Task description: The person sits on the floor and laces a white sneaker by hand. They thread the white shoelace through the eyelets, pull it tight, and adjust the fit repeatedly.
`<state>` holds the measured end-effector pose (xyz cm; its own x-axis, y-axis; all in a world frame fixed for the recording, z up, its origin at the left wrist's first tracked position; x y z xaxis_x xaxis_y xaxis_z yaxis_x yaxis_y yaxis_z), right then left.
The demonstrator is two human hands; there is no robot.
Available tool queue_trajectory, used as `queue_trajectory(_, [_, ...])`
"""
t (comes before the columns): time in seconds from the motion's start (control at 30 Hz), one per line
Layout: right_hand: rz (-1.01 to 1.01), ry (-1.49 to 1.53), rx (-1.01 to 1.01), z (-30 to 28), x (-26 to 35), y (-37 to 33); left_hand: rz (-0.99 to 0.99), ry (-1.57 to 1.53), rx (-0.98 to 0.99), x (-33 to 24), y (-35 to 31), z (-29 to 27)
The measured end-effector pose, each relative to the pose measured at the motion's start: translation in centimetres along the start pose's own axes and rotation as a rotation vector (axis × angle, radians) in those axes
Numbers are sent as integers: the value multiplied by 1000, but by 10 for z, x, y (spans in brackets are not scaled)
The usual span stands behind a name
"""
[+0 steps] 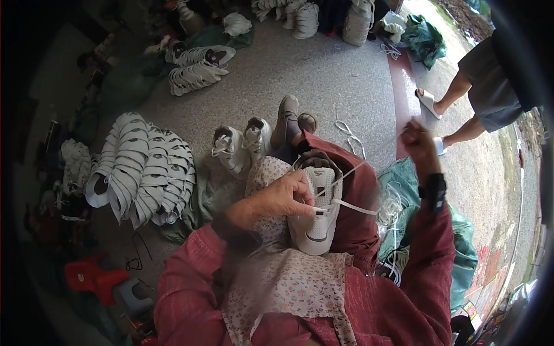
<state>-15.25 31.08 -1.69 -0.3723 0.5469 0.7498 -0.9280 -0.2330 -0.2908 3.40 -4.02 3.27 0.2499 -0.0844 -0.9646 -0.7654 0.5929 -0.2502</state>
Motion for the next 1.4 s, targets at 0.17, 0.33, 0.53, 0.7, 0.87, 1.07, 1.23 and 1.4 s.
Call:
queue_trajectory(0.17, [-283,92,-132,-190,141,-19,14,62,41,0,12,1])
queue_trajectory(0.33, [-330,-242,-387,-255,180,-68,87,176,-37,12,13,4])
queue_trajectory(0.53, [-178,-10,-316,-209,122,-80,62,-32,-140,0,15,-6])
queue_trajectory(0.7, [-240,-276,-342,-121,129,-131,328,191,-209,-45,25,-8])
queue_trajectory(0.87, [-457,-344,-77,-91,173,-196,427,203,-27,-61,53,4])
queue_trajectory(1.07, [-728,-211,155,-68,201,-282,357,331,204,-36,80,29])
queue_trajectory(1.23, [-738,-188,215,-37,188,-302,327,790,210,-29,72,56])
queue_trajectory(1.4, [-774,-211,278,-26,173,-302,507,719,147,-21,63,58])
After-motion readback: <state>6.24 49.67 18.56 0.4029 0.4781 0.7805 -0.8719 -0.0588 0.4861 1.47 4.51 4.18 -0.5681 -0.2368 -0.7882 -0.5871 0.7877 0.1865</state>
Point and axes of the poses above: each hand's wrist, its own y-axis towards the middle knuckle, its own z-axis out of the palm, x = y × z, the point moved 5 cm from there along y, towards the middle knuckle, and after that the axes turned 15 degrees about -y, right-handed, at the moved point
